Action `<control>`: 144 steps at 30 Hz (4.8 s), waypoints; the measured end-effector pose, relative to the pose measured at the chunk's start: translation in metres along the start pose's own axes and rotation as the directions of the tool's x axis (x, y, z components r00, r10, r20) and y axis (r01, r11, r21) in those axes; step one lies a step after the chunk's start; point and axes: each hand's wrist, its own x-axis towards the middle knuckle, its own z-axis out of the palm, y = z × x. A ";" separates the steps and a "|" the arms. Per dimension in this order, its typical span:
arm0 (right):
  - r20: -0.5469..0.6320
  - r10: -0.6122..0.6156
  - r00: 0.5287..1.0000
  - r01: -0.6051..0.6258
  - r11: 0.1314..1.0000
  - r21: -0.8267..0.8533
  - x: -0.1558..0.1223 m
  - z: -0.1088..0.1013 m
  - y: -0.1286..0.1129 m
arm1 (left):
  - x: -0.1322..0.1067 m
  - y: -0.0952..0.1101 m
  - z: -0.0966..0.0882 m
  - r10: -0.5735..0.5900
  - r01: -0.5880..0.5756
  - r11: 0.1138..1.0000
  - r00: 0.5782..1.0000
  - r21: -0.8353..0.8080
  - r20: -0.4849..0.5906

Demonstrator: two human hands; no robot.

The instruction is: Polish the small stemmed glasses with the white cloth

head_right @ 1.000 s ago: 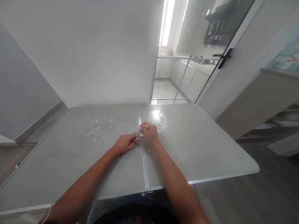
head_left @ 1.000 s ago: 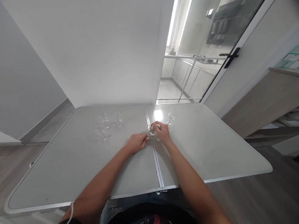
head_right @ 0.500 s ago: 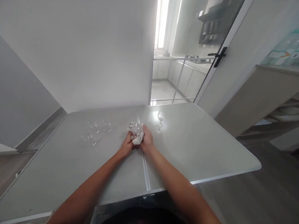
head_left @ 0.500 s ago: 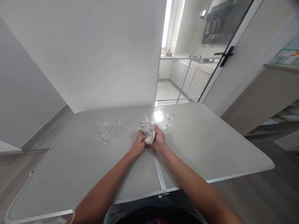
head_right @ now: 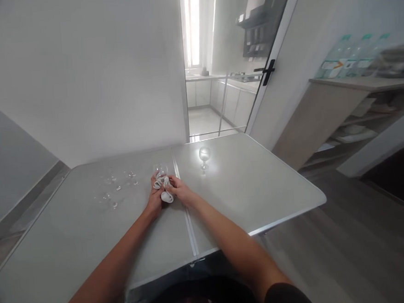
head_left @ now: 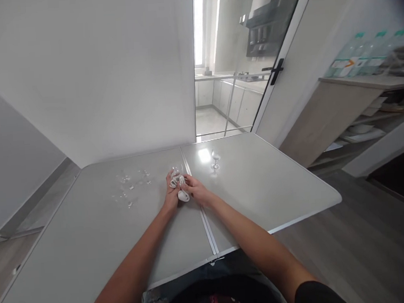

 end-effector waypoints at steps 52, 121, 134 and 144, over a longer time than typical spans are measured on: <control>0.073 0.202 0.977 -0.191 0.972 -0.139 -0.006 -0.003 -0.003 | -0.003 0.026 0.001 -0.038 0.076 0.938 0.992 -0.339 0.119; -0.202 0.075 0.977 -0.044 0.987 0.157 -0.006 0.015 -0.001 | 0.000 0.029 0.003 0.268 -0.282 0.959 0.924 -0.014 -0.273; -0.196 0.046 0.979 -0.006 0.980 0.200 -0.001 0.013 0.005 | 0.009 0.021 -0.007 0.256 -0.265 0.964 0.909 0.018 -0.329; -0.217 0.044 0.975 0.016 0.964 0.264 0.001 0.013 0.003 | 0.010 0.021 -0.004 0.237 -0.249 0.969 0.921 0.000 -0.308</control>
